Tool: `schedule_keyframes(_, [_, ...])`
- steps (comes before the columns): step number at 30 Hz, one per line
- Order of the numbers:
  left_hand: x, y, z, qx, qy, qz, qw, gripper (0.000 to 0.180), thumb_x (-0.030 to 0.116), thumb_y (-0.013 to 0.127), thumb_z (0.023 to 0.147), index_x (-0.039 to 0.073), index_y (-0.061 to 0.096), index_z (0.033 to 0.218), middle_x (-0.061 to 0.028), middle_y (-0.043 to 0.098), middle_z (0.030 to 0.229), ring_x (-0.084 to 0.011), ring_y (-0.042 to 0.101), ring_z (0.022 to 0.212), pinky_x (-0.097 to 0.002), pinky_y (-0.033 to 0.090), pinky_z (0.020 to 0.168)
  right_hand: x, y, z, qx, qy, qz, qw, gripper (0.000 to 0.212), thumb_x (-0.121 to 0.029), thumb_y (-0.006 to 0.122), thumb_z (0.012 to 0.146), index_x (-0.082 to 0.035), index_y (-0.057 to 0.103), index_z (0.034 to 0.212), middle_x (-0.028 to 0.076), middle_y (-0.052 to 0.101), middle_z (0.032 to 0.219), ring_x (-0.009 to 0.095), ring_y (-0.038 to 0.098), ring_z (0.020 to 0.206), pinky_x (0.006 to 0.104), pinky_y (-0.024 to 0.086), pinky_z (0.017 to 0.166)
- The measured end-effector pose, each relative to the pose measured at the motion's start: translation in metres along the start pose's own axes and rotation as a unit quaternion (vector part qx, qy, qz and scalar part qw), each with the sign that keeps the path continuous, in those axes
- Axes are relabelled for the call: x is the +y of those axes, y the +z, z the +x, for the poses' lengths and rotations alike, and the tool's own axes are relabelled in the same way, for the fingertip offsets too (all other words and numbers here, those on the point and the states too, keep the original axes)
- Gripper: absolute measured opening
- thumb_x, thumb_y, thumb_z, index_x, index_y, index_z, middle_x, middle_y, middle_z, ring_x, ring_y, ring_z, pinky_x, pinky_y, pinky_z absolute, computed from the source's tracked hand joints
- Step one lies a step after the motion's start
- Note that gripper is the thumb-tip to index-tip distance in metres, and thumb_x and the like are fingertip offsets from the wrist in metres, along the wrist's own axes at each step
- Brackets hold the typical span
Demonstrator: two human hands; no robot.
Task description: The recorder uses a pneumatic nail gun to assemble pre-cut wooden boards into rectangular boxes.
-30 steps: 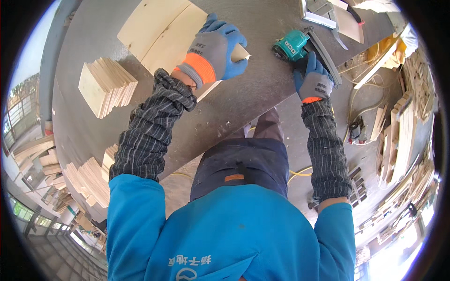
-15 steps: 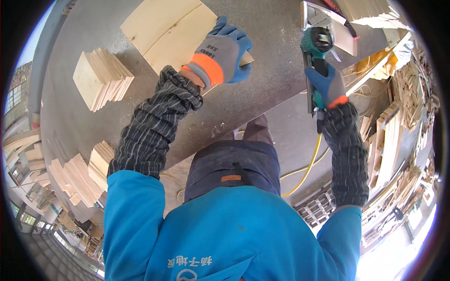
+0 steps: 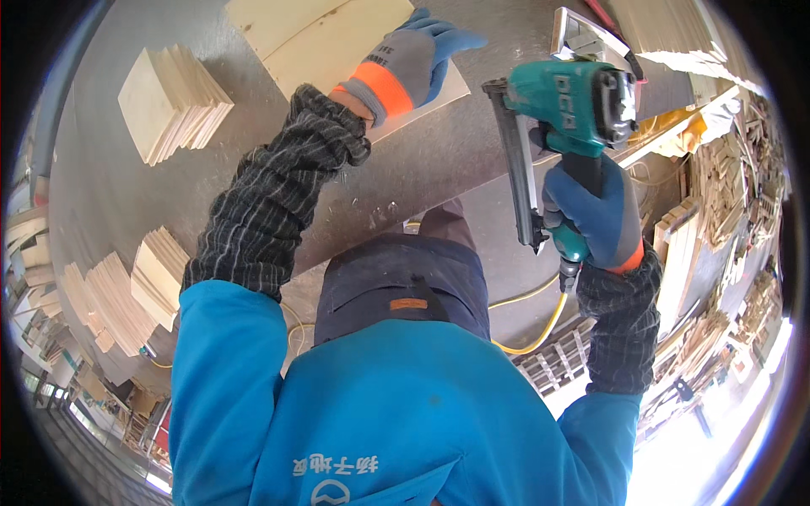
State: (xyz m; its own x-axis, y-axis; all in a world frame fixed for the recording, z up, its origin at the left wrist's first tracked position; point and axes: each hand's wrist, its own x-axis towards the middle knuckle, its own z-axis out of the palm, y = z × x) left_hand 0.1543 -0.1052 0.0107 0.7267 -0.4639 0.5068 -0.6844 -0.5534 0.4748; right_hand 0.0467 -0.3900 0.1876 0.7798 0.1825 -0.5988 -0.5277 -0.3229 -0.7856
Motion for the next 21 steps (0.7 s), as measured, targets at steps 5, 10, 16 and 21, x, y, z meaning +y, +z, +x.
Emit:
schedule_keyframes(5, [0.015,-0.017,0.008,-0.033,-0.036,-0.05,0.998,0.051,-0.004,0.055,0.088,0.005,0.07,0.136,-0.0241,0.073,0.121,-0.0432,0.066,0.115,-0.0508,0.051,0.106,0.005,0.016,0.015,-0.033,0.015,-0.011,0.999,0.04,-0.021,0.077,0.094,0.001,0.071,0.127,0.002,0.069,0.088,0.009,0.065,0.073,0.028,0.056,0.066])
schedule_keyframes(10, [0.014,-0.015,0.007,-0.026,-0.048,-0.063,0.997,0.051,-0.004,0.056,0.088,0.004,0.07,0.136,-0.0241,0.073,0.122,-0.0435,0.066,0.116,-0.0499,0.052,0.106,0.008,0.024,0.025,-0.052,0.003,-0.061,0.997,0.04,-0.022,0.076,0.096,0.001,0.07,0.128,0.002,0.069,0.088,0.009,0.064,0.071,0.0286,0.055,0.063])
schedule_keyframes(16, [0.015,-0.019,0.006,-0.044,-0.071,-0.063,0.995,0.053,-0.005,0.061,0.086,0.004,0.069,0.138,-0.0232,0.073,0.127,-0.0424,0.065,0.12,-0.0486,0.051,0.108,0.005,0.03,0.027,-0.062,0.024,-0.03,0.997,0.035,-0.014,0.072,0.098,0.002,0.069,0.128,0.003,0.068,0.088,0.009,0.062,0.069,0.0266,0.052,0.062])
schedule_keyframes(21, [0.015,-0.02,0.003,-0.053,-0.077,-0.063,0.994,0.056,0.0,0.072,0.084,0.004,0.069,0.14,-0.0226,0.073,0.129,-0.0417,0.063,0.123,-0.0485,0.05,0.109,-0.001,0.035,0.027,-0.049,0.047,-0.031,0.997,0.038,-0.013,0.072,0.098,0.0,0.067,0.134,0.003,0.068,0.089,0.009,0.061,0.07,0.0274,0.053,0.063])
